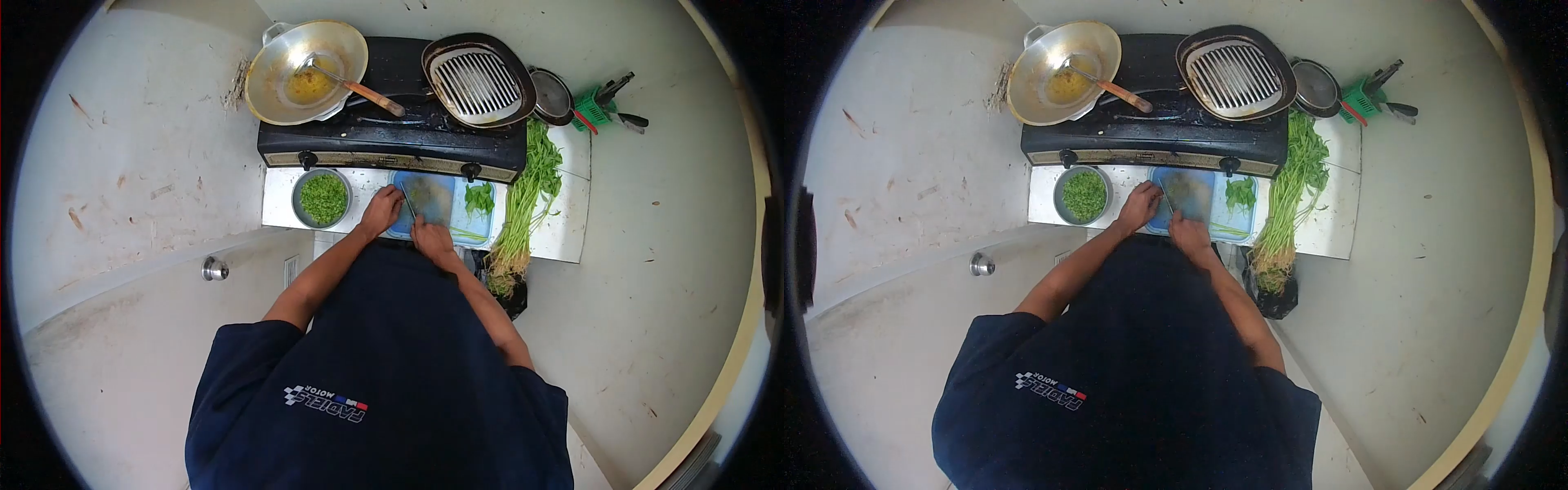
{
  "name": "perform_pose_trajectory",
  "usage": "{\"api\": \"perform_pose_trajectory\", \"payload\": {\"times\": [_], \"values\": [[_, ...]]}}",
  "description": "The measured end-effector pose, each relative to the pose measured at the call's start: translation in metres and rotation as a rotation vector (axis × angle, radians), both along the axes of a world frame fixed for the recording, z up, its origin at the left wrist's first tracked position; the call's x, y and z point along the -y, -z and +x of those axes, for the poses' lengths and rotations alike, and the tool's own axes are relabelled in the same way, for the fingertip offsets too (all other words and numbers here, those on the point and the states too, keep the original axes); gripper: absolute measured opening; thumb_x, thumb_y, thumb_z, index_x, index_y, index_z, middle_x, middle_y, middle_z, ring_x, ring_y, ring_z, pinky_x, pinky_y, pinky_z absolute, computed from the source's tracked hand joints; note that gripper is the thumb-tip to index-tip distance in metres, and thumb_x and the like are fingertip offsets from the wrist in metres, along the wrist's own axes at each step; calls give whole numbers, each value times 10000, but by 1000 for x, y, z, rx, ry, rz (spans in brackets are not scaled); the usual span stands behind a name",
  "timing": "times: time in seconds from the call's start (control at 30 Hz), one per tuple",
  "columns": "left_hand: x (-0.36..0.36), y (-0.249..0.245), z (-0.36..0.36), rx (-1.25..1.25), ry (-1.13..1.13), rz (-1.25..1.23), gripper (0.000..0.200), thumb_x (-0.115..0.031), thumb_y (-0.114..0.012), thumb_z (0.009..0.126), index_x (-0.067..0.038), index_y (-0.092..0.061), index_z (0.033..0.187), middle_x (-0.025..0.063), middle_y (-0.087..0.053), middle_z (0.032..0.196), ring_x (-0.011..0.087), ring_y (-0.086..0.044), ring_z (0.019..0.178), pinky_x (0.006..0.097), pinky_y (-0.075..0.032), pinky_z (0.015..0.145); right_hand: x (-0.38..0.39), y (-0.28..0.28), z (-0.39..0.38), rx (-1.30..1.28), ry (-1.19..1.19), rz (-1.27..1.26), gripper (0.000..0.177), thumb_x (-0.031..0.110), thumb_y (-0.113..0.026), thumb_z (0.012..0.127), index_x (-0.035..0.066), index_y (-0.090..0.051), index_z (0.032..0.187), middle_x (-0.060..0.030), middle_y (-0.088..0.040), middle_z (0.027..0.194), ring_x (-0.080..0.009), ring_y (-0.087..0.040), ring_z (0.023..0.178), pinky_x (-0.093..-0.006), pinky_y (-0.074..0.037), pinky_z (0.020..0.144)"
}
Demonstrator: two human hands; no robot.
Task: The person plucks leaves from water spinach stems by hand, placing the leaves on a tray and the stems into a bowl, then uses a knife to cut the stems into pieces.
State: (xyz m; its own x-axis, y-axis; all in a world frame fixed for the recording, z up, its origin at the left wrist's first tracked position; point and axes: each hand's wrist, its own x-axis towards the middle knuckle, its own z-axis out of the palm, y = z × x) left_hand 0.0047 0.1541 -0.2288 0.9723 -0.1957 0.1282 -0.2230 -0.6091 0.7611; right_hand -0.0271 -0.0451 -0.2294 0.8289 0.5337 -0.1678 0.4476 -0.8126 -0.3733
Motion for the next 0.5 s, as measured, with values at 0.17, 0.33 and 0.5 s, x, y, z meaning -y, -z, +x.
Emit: {"api": "perform_pose_trajectory", "payload": {"times": [0.17, 0.33, 0.5], "values": [[-1, -2, 1, -1, -12, 23, 89, -8, -645, 882, -4, -679, 964, 175, -613, 936, 401, -621, 928, 479, -517, 841, -5, 7, 1, 75, -43, -83, 277, 273, -531, 1016, 0, -561, 976, -193, -696, 652, -368, -712, 598, -454, -577, 560], [-2, 1, -2, 8, -6, -11, 84, 9, -629, 869, 5, -665, 945, 185, -594, 943, 402, -613, 929, 480, -513, 849, -18, 0, 12, -47, -27, -200, 192, 147, -549, 943, -2, -566, 1063, -205, -743, 763, -329, -765, 715, -436, -603, 615], [3, 2, -5, 5, -71, -40, 81, 2, -634, 877, -1, -663, 952, 181, -594, 939, 396, -617, 916, 473, -516, 842, -19, -14, 9, -99, 13, -201, 175, 140, -530, 944, -1, -551, 1046, -223, -747, 791, -373, -760, 723, -470, -609, 663]]}}
